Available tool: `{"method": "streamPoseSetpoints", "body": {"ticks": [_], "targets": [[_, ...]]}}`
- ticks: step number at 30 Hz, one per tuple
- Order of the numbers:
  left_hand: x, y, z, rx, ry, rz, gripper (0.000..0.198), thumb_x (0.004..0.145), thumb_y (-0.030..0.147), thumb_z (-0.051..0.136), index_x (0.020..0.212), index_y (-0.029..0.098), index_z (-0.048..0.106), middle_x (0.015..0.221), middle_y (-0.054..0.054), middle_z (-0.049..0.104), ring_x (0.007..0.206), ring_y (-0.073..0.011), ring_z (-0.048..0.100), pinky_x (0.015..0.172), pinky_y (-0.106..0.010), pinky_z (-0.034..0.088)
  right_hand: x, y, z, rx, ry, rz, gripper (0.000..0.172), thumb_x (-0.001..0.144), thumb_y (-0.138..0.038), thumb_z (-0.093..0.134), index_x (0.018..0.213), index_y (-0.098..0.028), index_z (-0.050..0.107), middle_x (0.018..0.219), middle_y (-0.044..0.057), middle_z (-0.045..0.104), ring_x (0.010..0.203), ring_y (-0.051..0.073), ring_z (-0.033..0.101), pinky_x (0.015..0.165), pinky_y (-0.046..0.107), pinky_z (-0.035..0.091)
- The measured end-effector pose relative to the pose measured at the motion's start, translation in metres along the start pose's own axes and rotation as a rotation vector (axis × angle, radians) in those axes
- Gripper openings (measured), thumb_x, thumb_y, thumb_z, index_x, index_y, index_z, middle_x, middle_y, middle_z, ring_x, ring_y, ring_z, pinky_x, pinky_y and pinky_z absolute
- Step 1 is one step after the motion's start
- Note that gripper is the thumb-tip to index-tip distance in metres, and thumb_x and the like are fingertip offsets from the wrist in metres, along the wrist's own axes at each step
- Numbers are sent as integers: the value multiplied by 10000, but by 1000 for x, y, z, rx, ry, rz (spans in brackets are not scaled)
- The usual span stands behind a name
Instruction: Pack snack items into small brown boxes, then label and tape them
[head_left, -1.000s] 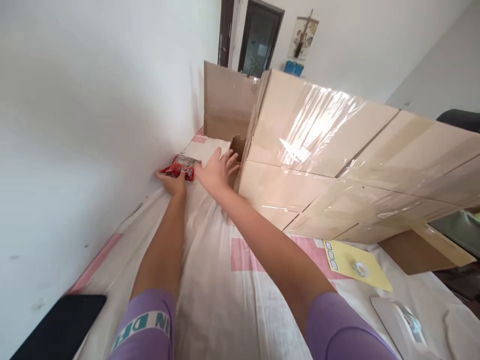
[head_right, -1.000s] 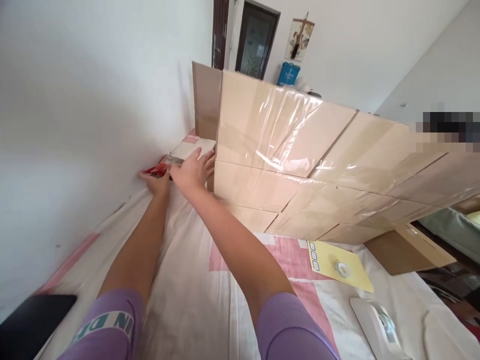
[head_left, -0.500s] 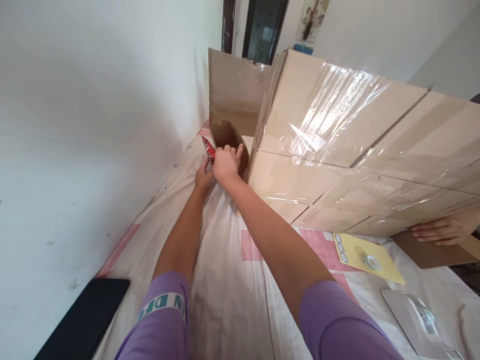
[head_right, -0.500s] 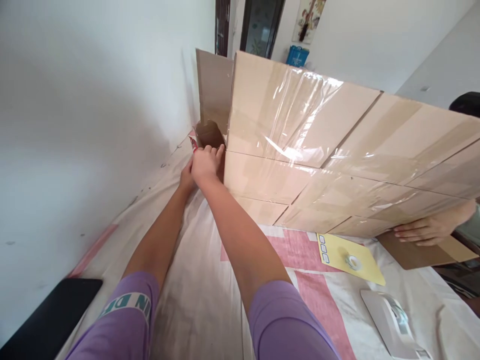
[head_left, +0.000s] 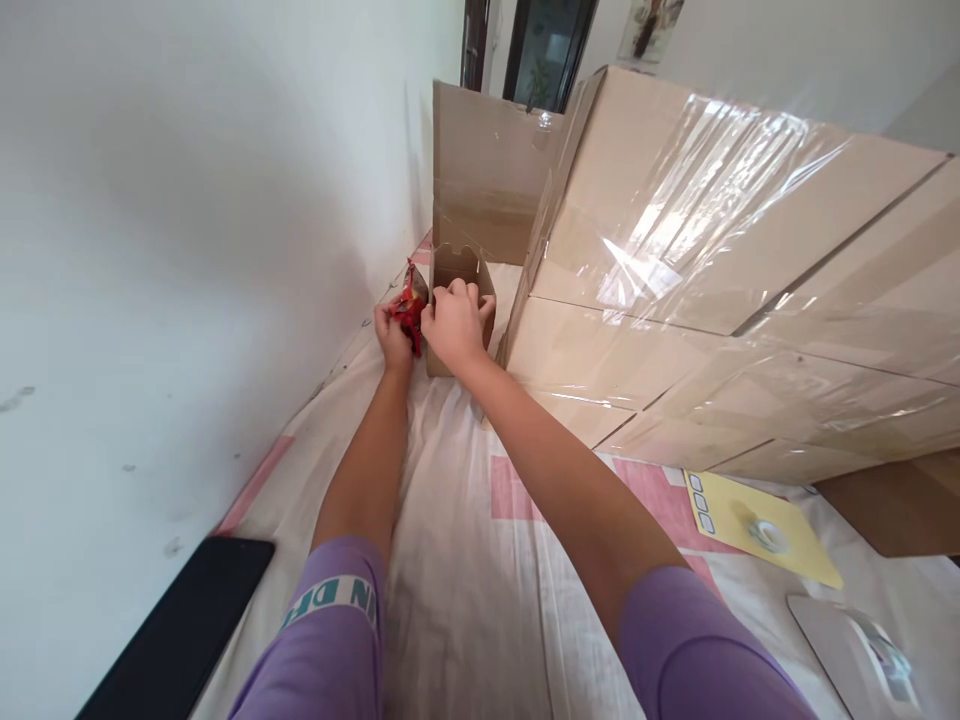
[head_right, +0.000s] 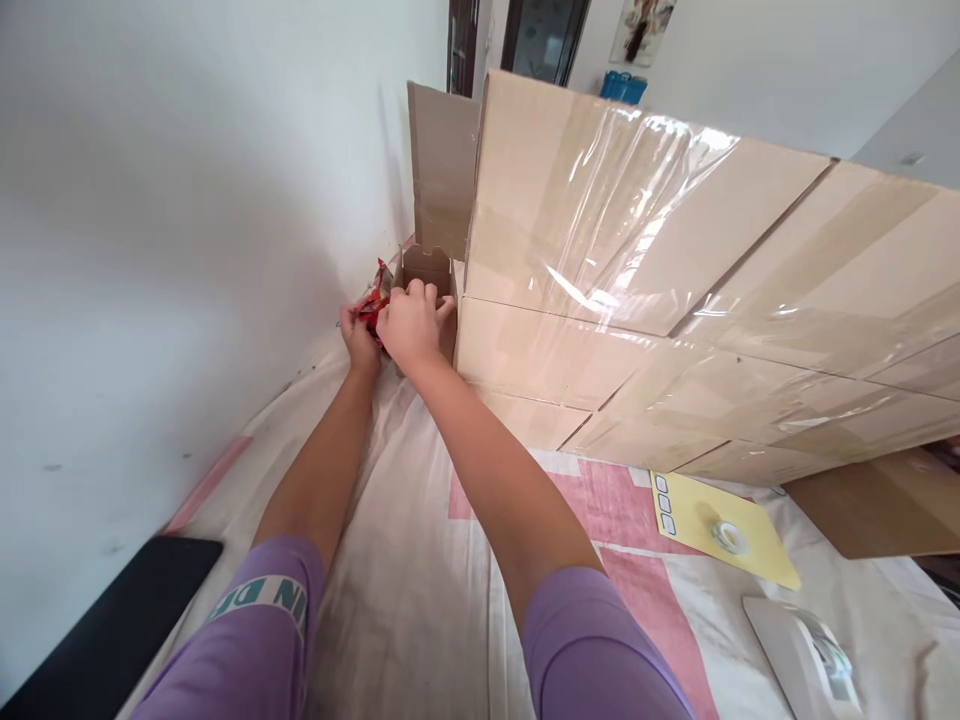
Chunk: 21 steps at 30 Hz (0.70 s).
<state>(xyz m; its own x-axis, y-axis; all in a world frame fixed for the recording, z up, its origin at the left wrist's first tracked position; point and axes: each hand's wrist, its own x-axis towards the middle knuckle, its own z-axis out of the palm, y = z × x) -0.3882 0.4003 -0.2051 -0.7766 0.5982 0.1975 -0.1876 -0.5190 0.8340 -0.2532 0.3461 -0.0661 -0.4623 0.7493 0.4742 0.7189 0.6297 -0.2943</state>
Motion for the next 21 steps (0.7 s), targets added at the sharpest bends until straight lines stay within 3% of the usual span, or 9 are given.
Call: {"method": "streamPoseSetpoints", "body": {"ticks": [2,4,7,10,12,17,21], "targets": [[-2,10,-12,-2,34,19,232,1039,242,408,1240,216,523,1316,-55,678,1171,-151,653,1017,-301,520,-8,0,-1,24,44,-27,377,977,-257,521,1294,-120,672,1519,228,487,1484,400,340,1215,634,222],[-6,15,-20,3,42,4,316,1058,277,340,1335,200,472,1271,-83,700,1073,-157,693,966,-316,540,-19,1,-1,70,119,-39,545,973,-308,547,1492,-143,531,1691,207,269,1597,408,135,1253,657,150],[-9,13,-21,2,-7,-43,356,1031,355,473,1353,206,504,1412,-122,650,1122,-187,701,976,-333,547,-38,5,3,196,225,100,725,994,-377,510,1644,-152,285,1756,199,68,1640,383,11,1276,636,160],[-9,5,-13,-15,-101,-111,388,954,446,639,1268,220,618,1466,-118,630,1298,-232,646,1051,-343,539,-44,9,10,353,283,272,835,990,-416,517,1672,-102,153,1736,253,119,1647,357,75,1289,578,207],[-8,1,-9,-29,-146,-158,416,951,509,632,1255,227,652,1423,-104,667,1348,-238,621,1072,-352,542,-40,10,14,443,296,333,871,978,-424,545,1674,-98,134,1709,272,214,1642,353,124,1291,576,207],[-7,-1,-14,-46,-239,-266,446,1004,578,510,1165,220,720,1190,-93,771,1177,-250,718,984,-404,608,-19,10,15,538,234,506,830,982,-483,556,1641,-92,237,1602,257,443,1573,350,330,1278,547,254],[-1,7,-20,-23,-234,-275,457,1056,540,462,1132,170,718,1128,-113,759,1071,-232,724,953,-423,611,-18,4,13,621,145,393,733,978,-385,573,1604,-93,326,1566,195,510,1502,251,449,1250,398,353]]}}
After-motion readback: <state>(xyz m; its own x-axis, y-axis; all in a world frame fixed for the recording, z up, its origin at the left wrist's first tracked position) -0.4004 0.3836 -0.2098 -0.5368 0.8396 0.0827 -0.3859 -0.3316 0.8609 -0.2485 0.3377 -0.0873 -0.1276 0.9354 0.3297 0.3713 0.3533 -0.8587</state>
